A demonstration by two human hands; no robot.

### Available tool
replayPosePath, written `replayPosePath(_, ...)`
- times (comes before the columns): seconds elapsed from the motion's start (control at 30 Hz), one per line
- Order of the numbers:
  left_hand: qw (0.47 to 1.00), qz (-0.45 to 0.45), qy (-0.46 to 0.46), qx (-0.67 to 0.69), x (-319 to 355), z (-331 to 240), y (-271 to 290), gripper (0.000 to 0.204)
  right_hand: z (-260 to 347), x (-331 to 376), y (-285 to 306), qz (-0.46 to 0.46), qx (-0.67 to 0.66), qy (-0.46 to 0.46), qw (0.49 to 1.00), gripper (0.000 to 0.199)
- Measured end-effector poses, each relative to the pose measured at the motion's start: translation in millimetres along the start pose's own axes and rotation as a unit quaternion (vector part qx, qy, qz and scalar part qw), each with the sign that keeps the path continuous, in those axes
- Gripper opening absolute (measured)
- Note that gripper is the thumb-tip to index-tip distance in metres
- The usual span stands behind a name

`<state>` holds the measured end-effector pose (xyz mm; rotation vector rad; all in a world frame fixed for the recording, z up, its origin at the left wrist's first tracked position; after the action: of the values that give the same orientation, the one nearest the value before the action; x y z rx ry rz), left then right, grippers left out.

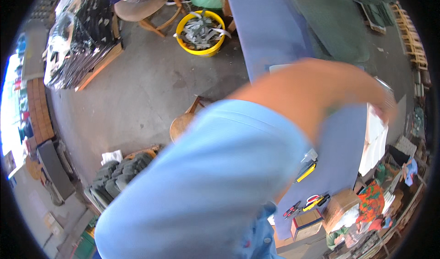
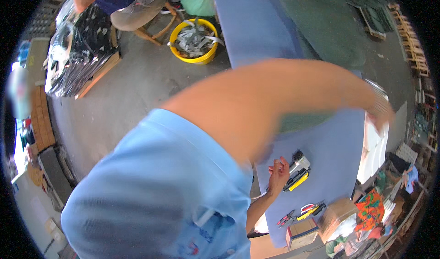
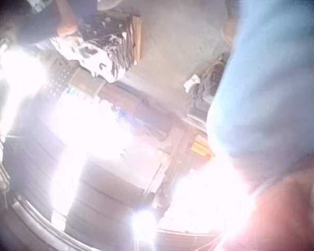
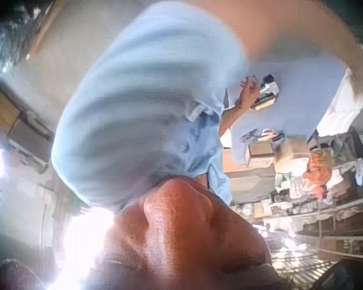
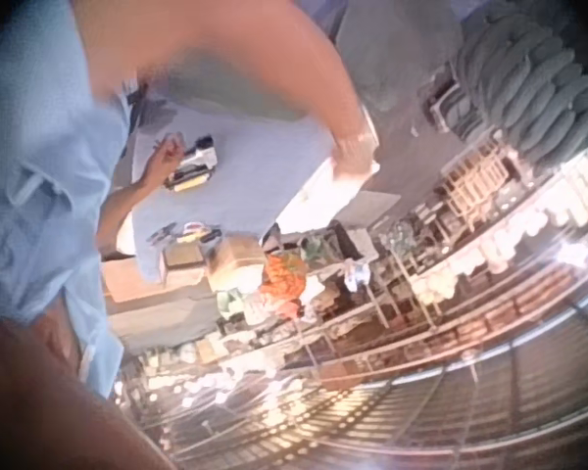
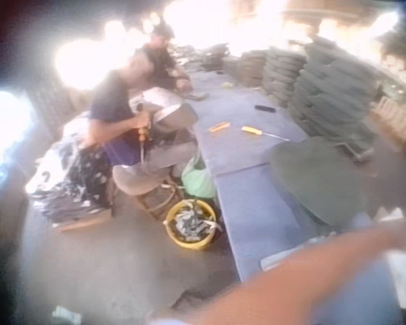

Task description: The person staples green fabric onto a white foam cushion using a pneumatic staple gun, then trims excess fabric with a utility knife. The person repeats this process on multiple cushions, folding edges and securing them before stacking the finished items.

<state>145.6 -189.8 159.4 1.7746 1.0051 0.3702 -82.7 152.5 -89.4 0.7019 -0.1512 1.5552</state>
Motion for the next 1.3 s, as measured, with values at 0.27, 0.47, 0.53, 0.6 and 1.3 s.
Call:
replayPosePath(0.27, 0.98, -0.006, -0.176, -0.094, -154, -209, 22, 0.04, -101, 1, 36, -0.019, -0.031, -0.011, 0.999, 0.06)
replayPosePath(0.47, 0.969, -0.008, -0.219, -0.116, -193, -303, 14, 0.04, -41, 49, 30, -0.103, -0.082, 0.096, 0.987, 0.051)
replayPosePath(0.53, 0.971, 0.01, -0.214, -0.108, -189, -305, -2, 0.04, -41, 41, 42, -0.11, -0.148, 0.056, 0.981, 0.049)
replayPosePath(0.6, 0.983, 0.039, -0.146, -0.104, -166, -246, -30, 0.041, -38, 19, 38, -0.071, -0.22, 0.025, 0.973, 0.048)
replayPosePath(1.3, 0.879, -0.011, 0.477, -0.011, 209, 93, -167, 0.074, 63, -98, -30, 0.068, -0.333, 0.003, 0.94, 0.053)
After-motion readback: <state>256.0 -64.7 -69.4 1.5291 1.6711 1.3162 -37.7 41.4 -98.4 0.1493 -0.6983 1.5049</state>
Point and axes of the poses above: each hand's wrist, its own x-axis away from the middle knuckle, its own y-axis out of the back of the hand, z = x × y, the point moved 4 cm from there along -x, towards the middle knuckle, and after that the axes turned 9 degrees about -x, right-handed, at the moved point
